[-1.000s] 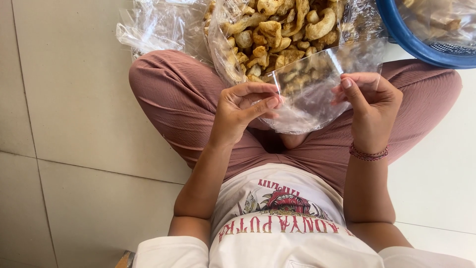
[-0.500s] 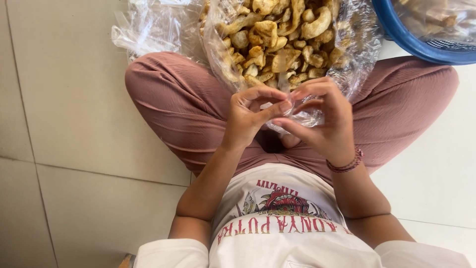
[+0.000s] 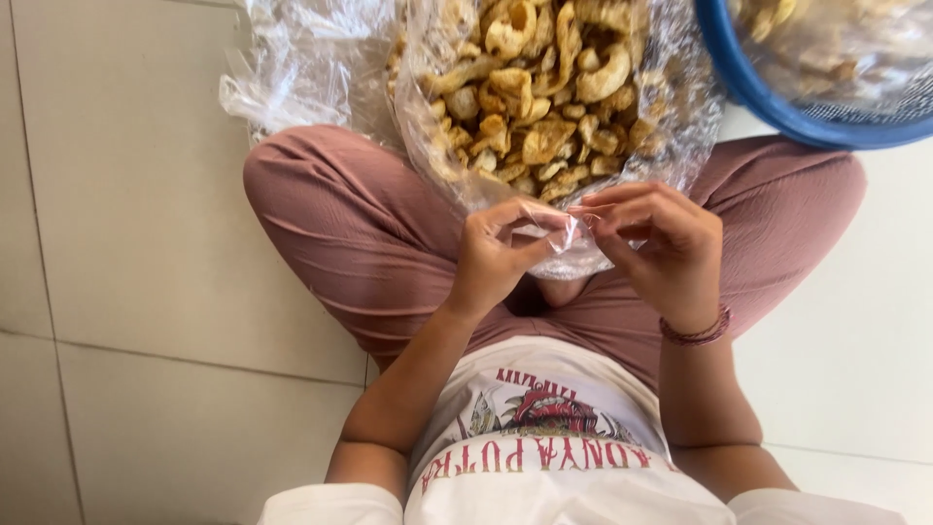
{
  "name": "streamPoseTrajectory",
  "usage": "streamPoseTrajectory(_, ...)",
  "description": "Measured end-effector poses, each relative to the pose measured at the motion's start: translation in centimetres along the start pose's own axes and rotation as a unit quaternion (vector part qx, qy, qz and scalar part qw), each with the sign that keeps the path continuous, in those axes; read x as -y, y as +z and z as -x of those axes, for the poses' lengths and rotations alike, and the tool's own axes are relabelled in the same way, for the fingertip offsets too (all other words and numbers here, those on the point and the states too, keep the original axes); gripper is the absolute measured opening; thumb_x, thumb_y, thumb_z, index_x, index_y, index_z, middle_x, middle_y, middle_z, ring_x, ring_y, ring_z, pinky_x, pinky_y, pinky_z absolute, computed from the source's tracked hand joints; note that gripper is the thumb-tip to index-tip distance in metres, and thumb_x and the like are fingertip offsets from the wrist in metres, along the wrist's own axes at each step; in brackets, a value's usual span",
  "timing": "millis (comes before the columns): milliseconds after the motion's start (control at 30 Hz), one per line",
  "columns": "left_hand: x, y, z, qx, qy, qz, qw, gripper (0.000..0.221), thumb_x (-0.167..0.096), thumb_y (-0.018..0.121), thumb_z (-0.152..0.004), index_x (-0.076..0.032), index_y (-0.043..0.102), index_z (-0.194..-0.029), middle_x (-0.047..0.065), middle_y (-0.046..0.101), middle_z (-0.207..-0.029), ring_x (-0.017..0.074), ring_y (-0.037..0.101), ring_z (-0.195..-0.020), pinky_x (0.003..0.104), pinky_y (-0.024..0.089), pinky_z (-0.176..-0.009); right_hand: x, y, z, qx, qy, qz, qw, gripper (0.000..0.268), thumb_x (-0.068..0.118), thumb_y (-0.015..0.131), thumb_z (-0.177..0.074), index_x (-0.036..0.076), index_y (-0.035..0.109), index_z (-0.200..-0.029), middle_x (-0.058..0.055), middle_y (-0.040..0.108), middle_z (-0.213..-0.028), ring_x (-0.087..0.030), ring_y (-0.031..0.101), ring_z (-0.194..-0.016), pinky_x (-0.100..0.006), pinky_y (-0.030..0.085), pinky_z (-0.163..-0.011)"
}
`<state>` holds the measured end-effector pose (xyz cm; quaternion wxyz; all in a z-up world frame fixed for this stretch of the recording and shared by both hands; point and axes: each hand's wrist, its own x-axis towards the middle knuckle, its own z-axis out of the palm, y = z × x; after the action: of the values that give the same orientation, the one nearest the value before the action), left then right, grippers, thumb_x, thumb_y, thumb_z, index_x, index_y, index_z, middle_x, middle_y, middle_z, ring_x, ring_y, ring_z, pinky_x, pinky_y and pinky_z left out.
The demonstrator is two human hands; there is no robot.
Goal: Packing fried snacks from a large bulk bag into smaller individual plastic bags while sitting on the floor.
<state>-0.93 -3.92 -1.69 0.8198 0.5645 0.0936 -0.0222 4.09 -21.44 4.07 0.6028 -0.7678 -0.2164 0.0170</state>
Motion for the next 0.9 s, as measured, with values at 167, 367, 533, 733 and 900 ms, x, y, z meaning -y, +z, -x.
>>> streamPoseTrajectory(167,-1.1,0.9,-0.4,-0.053,0.015,-0.026,0.998,0.014,-0.001,0.085,-0.077,-0.001,0.076,-0.089,0.008,0.075,-0.087,0.0127,0.073,-0.083,0.020,0.062,-0.065,0.3,0.5,-0.2,-0.099,-0.064,0.124,0.985,0.023,-0.020,0.075,-0.088,0.001,0.073,-0.078,-0.020,0.074,-0.103,-0.031,0.075,-0.083,-0.036,0.063,-0.069)
streamPoseTrajectory(367,-1.8,2.2,-0.8,-0.076,0.023,-0.067,0.995,0.016,-0.002,0.085,-0.076,0.000,0.077,-0.089,0.008,0.074,-0.084,0.0141,0.073,-0.080,0.021,0.063,-0.065,0.0,0.9,-1.2,-0.024,-0.071,0.153,0.985,0.023,-0.023,0.057,-0.084,-0.008,0.073,-0.089,-0.026,0.065,-0.125,-0.044,0.069,-0.097,-0.054,0.057,-0.082)
streamPoseTrajectory(533,-3.0,3.5,0.0,-0.060,0.055,-0.120,0.989,0.013,-0.002,0.083,-0.074,-0.002,0.078,-0.086,0.010,0.073,-0.079,0.0157,0.073,-0.078,0.020,0.061,-0.061,-0.8,1.0,-0.5,0.078,0.003,0.048,0.996,0.046,-0.015,0.050,-0.088,0.004,0.072,-0.124,-0.021,0.065,-0.126,-0.050,0.064,-0.114,-0.057,0.052,-0.091)
streamPoseTrajectory(733,-0.5,3.7,1.2,-0.021,0.112,-0.163,0.980,0.012,-0.005,0.086,-0.073,-0.009,0.079,-0.082,0.006,0.074,-0.078,0.0141,0.073,-0.077,0.020,0.063,-0.059,-2.2,1.2,0.0,-0.050,0.068,0.125,0.989,0.017,0.018,0.085,-0.084,0.016,0.082,-0.100,-0.008,0.075,-0.109,-0.034,0.074,-0.097,-0.042,0.057,-0.085)
streamPoseTrajectory(900,-1.4,3.6,2.1,-0.016,0.173,-0.154,0.973,0.011,-0.007,0.086,-0.075,-0.013,0.080,-0.082,0.003,0.075,-0.078,0.0131,0.072,-0.077,0.021,0.062,-0.067,-0.6,1.7,0.1,-0.133,-0.017,0.160,0.978,0.021,0.011,0.088,-0.081,0.015,0.081,-0.101,-0.005,0.076,-0.099,-0.029,0.075,-0.089,-0.037,0.057,-0.081)
